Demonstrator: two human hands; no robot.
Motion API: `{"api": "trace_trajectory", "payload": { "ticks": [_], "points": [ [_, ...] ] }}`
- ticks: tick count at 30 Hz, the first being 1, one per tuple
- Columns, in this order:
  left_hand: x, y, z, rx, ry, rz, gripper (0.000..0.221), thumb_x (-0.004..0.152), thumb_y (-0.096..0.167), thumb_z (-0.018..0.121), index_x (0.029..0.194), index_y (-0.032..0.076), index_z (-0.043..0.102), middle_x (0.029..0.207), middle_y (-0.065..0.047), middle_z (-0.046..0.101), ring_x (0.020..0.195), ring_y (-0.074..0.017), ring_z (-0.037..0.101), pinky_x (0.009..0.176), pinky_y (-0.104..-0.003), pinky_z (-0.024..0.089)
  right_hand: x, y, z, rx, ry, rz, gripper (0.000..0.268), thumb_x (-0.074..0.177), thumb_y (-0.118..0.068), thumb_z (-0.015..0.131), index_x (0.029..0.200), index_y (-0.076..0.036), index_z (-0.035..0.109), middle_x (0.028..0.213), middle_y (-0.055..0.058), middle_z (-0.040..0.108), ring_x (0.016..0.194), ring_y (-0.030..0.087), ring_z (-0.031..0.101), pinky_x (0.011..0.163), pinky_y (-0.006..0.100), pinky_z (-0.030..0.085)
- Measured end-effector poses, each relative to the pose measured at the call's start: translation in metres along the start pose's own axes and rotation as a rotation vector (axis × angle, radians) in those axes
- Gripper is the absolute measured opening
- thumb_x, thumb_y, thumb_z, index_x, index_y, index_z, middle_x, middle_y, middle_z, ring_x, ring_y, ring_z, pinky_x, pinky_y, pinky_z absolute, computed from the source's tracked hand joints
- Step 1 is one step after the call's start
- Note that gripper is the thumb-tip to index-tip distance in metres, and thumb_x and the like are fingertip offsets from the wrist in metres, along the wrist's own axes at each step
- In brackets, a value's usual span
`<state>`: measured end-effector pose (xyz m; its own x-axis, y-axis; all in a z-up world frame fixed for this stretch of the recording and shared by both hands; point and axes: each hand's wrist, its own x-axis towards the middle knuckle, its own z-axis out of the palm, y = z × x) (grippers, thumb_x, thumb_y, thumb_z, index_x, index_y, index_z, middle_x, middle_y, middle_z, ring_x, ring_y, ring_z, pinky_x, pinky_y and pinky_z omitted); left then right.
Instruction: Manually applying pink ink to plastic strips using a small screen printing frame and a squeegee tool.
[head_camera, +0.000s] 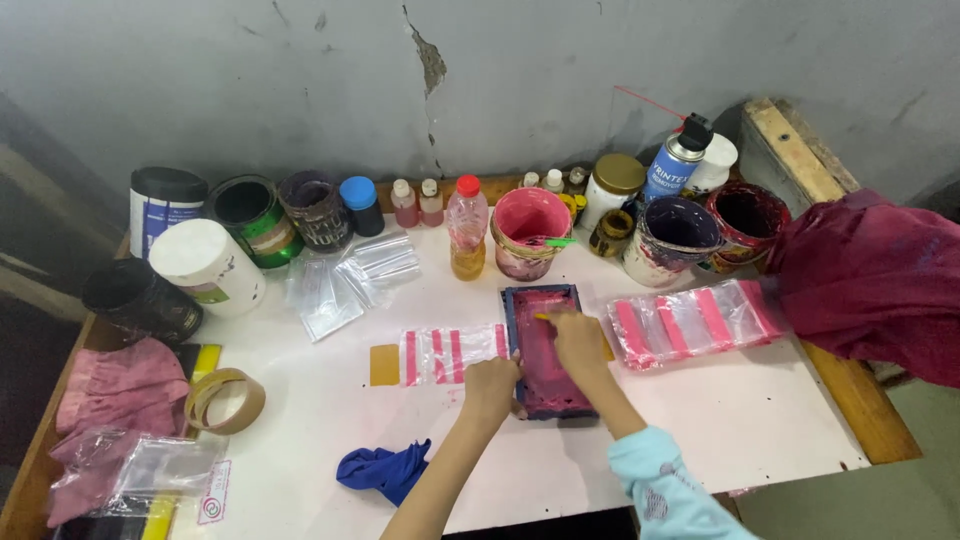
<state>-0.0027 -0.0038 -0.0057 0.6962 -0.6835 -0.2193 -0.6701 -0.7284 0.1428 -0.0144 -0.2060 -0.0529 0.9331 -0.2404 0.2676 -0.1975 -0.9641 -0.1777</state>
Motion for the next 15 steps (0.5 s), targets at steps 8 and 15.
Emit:
{"api": "trace_trajectory", "payload": {
  "ticks": [8,15],
  "points": [
    [0.032,-0.008,0.055,0.134,0.073,0.003,0.093,0.032,0.059,0.104,0.105,0.018,0.065,0.078,0.002,0.073,0.07,-0.0222,0.074,0.053,-0.034,0.052,-0.096,-0.059,-0.016,-0.105,0.027,0.218,0.024,0.088,-0.002,0.057,0.104,-0.016,0.068,0.092,0.008,0.072,0.08,0.031,0.07,0.07,0.043,0.057],
    [0.03,-0.002,0.041,0.177,0.054,0.0,0.082,0.042,0.055,0.104,0.106,0.018,0.067,0.085,0.002,0.074,0.075,-0.0245,0.075,0.057,-0.035,0.055,-0.048,-0.058,-0.086,0.385,-0.159,0.447,0.026,0.095,-0.014,0.057,0.112,-0.017,0.076,0.088,0.015,0.077,0.082,0.038,0.071,0.075,0.049,0.054]
  ]
}}
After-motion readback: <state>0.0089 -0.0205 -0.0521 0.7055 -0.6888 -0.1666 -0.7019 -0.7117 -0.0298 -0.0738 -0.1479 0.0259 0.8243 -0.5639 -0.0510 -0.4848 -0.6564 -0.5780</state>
